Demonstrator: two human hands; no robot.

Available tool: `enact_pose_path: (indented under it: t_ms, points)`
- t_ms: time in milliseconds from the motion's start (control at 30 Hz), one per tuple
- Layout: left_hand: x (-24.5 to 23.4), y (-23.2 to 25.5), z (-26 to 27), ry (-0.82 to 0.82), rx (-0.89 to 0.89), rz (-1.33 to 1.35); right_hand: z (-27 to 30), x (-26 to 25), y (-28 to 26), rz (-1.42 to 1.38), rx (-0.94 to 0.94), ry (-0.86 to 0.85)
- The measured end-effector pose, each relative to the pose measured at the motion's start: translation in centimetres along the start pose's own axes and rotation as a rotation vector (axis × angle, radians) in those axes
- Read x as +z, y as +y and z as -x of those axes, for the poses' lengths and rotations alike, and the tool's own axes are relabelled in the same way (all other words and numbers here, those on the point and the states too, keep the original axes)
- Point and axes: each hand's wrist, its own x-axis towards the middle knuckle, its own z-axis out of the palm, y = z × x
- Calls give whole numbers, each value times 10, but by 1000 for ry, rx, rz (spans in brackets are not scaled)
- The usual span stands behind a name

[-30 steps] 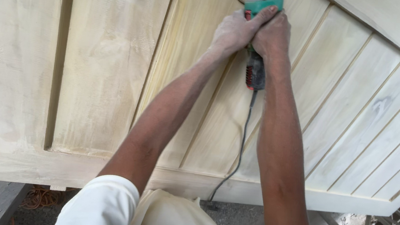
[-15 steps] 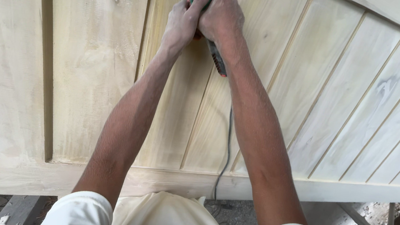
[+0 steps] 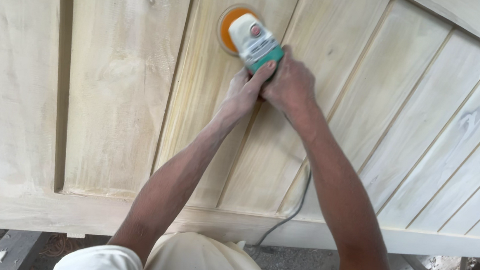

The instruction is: The person uses a handheld electric sander to smooth the surface of a large wooden door. They move the tool across the flat panels and grooves of the door, generating sawdust as they work.

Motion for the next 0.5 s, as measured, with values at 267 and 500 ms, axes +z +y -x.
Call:
enact_pose_path:
  t_ms: [267, 500]
  points:
    - [27, 47, -55, -65, 63, -84, -49, -35, 30, -73, 26, 100]
    - [61, 52, -73, -102, 51, -229, -52, -43, 70, -107, 20, 175]
